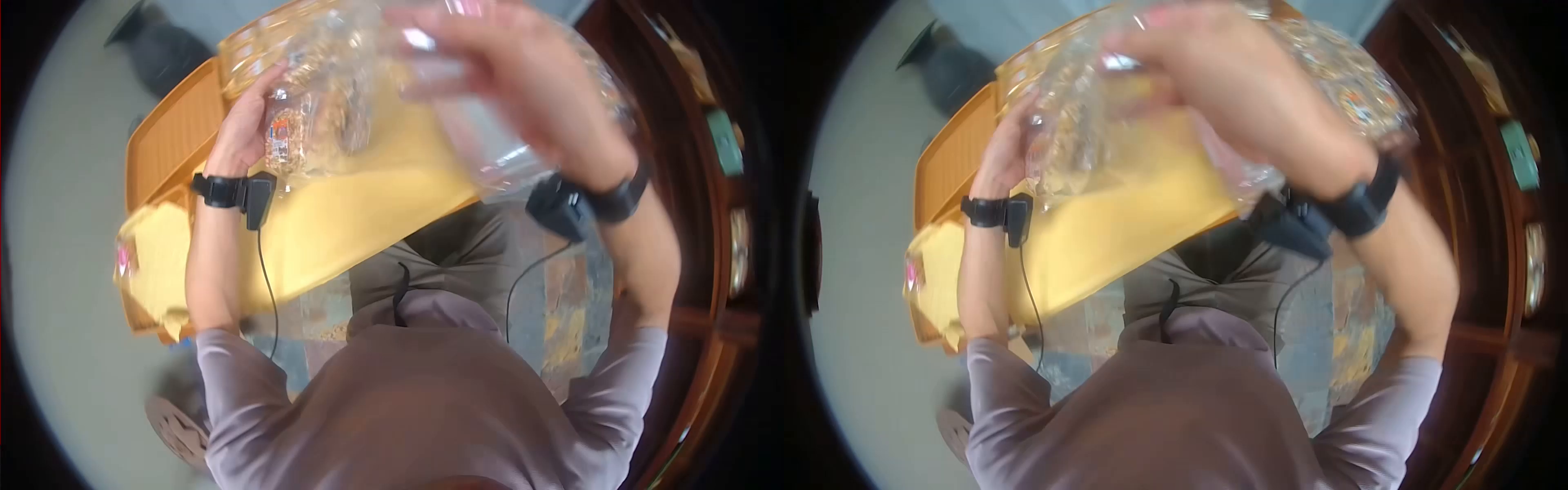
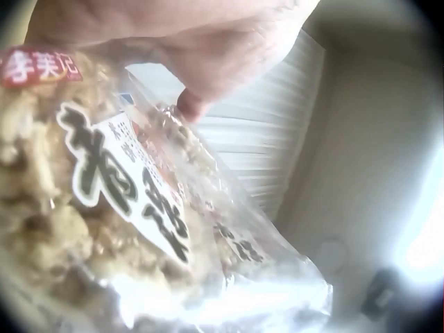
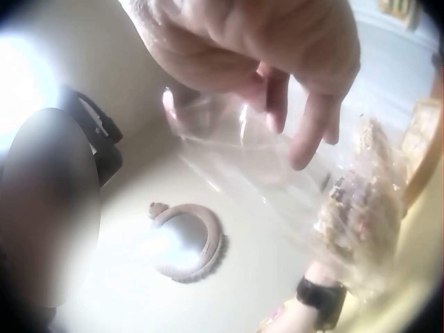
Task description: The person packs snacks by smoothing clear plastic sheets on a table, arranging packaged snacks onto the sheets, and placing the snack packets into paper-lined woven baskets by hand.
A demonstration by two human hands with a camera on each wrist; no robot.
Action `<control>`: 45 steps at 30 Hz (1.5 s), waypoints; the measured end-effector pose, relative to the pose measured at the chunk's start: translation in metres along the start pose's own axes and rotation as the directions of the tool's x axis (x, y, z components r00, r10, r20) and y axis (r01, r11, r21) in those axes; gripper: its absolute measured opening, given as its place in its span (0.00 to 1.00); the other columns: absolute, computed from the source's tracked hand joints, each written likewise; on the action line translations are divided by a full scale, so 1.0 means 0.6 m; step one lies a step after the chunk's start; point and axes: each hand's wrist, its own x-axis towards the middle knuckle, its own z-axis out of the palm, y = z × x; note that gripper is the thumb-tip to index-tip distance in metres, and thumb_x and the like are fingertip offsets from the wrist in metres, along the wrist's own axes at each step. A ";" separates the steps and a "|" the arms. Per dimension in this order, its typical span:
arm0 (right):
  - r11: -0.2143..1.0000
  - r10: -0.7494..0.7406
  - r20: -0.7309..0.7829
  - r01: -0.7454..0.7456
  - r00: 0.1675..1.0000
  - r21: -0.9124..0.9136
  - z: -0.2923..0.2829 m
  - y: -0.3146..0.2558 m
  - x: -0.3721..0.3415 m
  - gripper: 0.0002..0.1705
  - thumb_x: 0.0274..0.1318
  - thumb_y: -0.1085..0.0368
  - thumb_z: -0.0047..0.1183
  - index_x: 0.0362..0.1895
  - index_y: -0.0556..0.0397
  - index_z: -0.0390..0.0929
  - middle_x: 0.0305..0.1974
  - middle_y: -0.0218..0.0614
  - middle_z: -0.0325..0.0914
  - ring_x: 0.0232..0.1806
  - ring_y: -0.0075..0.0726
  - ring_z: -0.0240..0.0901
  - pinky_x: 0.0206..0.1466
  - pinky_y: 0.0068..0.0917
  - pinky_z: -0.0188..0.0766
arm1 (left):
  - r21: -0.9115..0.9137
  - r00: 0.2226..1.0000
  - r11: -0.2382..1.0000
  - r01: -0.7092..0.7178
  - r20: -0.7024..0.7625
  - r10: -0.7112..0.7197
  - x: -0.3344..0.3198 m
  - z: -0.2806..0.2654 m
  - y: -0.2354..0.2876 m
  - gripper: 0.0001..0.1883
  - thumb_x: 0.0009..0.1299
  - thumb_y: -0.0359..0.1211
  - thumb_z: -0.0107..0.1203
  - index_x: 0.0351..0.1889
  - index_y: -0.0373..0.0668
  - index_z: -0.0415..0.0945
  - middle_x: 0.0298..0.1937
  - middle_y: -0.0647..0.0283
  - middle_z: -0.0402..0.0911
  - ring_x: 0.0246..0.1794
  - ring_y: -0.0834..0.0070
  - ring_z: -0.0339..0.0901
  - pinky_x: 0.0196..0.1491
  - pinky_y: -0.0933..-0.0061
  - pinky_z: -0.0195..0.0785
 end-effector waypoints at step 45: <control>0.820 -0.400 0.659 0.570 0.637 -0.053 -0.031 0.310 -0.047 0.33 0.71 0.51 0.53 0.74 0.53 0.68 0.69 0.50 0.73 0.71 0.43 0.70 0.72 0.44 0.66 | 0.869 0.506 0.413 0.274 -0.495 0.706 -0.290 0.010 -0.206 0.21 0.76 0.44 0.57 0.49 0.31 0.80 0.44 0.45 0.85 0.46 0.57 0.83 0.53 0.60 0.74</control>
